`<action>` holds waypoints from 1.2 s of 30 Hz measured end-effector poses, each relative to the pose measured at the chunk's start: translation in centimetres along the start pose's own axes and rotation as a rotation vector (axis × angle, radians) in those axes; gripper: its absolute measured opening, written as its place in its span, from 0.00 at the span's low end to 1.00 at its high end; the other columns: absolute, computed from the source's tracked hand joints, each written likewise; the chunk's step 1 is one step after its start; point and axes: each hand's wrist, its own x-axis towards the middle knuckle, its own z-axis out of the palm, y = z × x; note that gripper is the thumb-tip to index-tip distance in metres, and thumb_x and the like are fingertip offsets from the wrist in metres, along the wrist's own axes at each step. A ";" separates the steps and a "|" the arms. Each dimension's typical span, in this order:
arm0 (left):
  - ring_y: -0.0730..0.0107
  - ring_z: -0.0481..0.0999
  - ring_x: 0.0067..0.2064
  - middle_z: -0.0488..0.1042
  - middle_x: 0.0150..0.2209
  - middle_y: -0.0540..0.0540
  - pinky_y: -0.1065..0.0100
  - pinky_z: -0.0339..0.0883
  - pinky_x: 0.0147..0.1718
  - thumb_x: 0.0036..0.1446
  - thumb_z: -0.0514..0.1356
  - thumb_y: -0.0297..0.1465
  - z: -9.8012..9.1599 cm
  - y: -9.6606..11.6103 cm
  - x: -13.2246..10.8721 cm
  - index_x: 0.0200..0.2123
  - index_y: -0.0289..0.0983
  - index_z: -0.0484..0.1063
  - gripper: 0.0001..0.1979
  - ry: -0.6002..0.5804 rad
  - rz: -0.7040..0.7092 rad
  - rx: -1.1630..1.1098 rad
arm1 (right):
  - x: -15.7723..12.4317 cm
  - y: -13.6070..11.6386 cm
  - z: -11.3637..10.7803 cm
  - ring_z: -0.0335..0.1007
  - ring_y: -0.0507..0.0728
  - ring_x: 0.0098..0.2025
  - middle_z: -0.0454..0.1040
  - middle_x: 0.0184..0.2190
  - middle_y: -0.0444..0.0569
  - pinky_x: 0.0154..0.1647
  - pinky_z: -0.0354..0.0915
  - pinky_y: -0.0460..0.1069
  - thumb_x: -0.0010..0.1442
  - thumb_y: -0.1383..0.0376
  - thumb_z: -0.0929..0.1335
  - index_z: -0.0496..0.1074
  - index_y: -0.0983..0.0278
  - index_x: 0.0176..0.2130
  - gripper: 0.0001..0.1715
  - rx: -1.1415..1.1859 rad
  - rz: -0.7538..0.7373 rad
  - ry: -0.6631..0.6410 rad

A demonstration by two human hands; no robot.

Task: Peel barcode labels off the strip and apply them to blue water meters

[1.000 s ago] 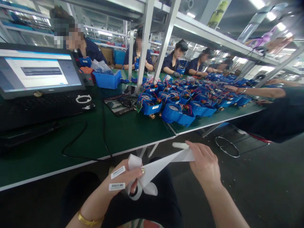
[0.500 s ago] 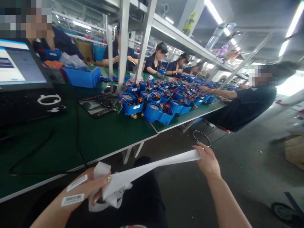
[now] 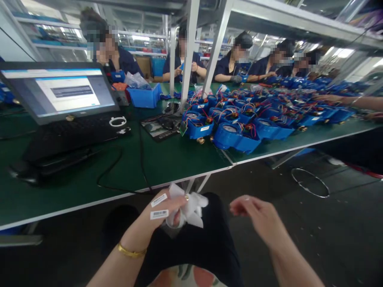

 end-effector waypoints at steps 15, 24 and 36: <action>0.74 0.63 0.13 0.66 0.13 0.48 0.76 0.54 0.12 0.45 0.63 0.51 0.3 -1.5 0.0 0.23 0.31 0.69 0.25 -0.032 0.002 -0.020 | 2.6 -5.5 9.0 0.67 0.60 0.48 0.73 0.43 0.54 0.49 0.63 0.54 0.55 0.52 0.70 0.71 0.65 0.29 0.18 0.313 -0.224 -0.292; 0.76 0.62 0.14 0.65 0.14 0.49 0.75 0.55 0.13 0.42 0.64 0.50 -1.3 -1.0 -0.9 0.25 0.31 0.70 0.25 -0.161 0.017 -0.050 | 3.6 -4.6 5.3 0.66 0.53 0.31 0.72 0.32 0.50 0.30 0.62 0.47 0.56 0.49 0.67 0.69 0.66 0.32 0.21 0.279 -0.167 -0.293; 0.75 0.63 0.15 0.65 0.13 0.48 0.75 0.53 0.14 0.45 0.63 0.46 -0.7 -0.8 -0.9 0.19 0.33 0.69 0.20 -0.169 0.025 0.084 | 2.8 -8.2 6.3 0.57 0.48 0.24 0.66 0.22 0.41 0.24 0.52 0.44 0.56 0.63 0.66 0.71 0.67 0.29 0.09 -0.084 -0.214 -0.480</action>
